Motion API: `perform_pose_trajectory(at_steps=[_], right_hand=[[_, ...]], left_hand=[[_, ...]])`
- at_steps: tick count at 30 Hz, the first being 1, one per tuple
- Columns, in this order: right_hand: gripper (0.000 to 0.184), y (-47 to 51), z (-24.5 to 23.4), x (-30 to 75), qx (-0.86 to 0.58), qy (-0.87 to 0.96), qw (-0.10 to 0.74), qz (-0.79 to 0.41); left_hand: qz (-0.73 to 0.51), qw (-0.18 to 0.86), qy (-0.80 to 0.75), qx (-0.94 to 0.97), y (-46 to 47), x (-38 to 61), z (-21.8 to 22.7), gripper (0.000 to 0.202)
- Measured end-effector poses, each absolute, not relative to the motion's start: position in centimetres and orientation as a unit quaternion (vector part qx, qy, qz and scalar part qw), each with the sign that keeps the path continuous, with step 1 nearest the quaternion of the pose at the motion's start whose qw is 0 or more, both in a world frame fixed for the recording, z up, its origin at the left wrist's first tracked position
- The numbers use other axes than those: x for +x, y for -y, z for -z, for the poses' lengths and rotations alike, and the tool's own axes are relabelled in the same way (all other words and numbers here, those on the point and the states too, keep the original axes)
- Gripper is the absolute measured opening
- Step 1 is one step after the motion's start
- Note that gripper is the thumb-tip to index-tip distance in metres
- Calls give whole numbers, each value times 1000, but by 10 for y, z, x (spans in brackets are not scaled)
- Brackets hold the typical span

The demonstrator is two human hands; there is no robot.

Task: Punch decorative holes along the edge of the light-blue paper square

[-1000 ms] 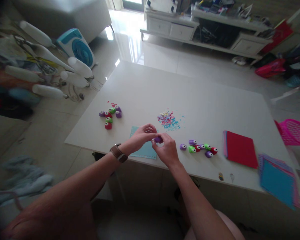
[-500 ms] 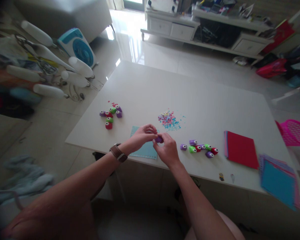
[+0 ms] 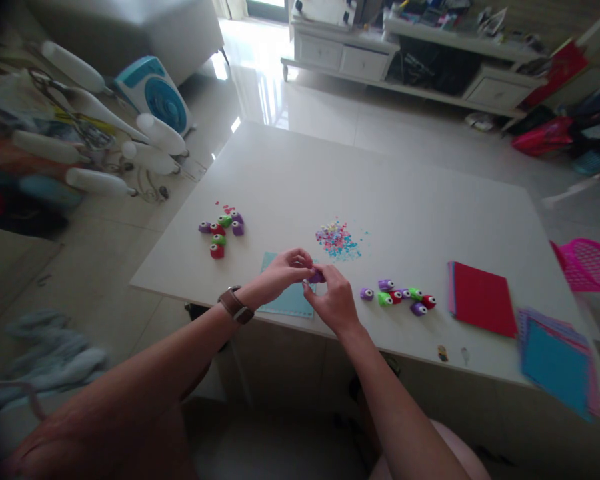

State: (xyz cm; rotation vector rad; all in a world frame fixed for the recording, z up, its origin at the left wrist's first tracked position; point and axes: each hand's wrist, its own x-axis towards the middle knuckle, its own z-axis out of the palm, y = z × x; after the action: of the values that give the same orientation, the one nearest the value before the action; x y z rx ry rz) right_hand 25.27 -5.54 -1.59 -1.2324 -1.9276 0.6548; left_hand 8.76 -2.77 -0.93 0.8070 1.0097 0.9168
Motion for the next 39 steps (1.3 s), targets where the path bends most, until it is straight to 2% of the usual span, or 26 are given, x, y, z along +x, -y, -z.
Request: perform_pose_trajectory(at_steps=[13, 19, 25, 30, 36, 39], right_hand=[[9, 55, 11, 254, -525, 732, 350, -259], [17, 54, 10, 253, -527, 723, 349, -279], [8, 55, 13, 255, -527, 749, 300, -268], [13, 56, 17, 254, -525, 743, 320, -263], [6, 56, 17, 255, -526, 753, 300, -258], [10, 56, 17, 255, -529, 749, 304, -258]], left_hand=[[-372, 719, -467, 355, 29, 87, 1, 22], [-375, 712, -469, 364, 28, 87, 5, 23], [-352, 717, -469, 377, 29, 88, 8, 23], [-348, 698, -482, 399, 28, 89, 9, 21], [-336, 696, -481, 413, 29, 89, 9, 20], [-339, 694, -479, 417, 29, 89, 10, 21]])
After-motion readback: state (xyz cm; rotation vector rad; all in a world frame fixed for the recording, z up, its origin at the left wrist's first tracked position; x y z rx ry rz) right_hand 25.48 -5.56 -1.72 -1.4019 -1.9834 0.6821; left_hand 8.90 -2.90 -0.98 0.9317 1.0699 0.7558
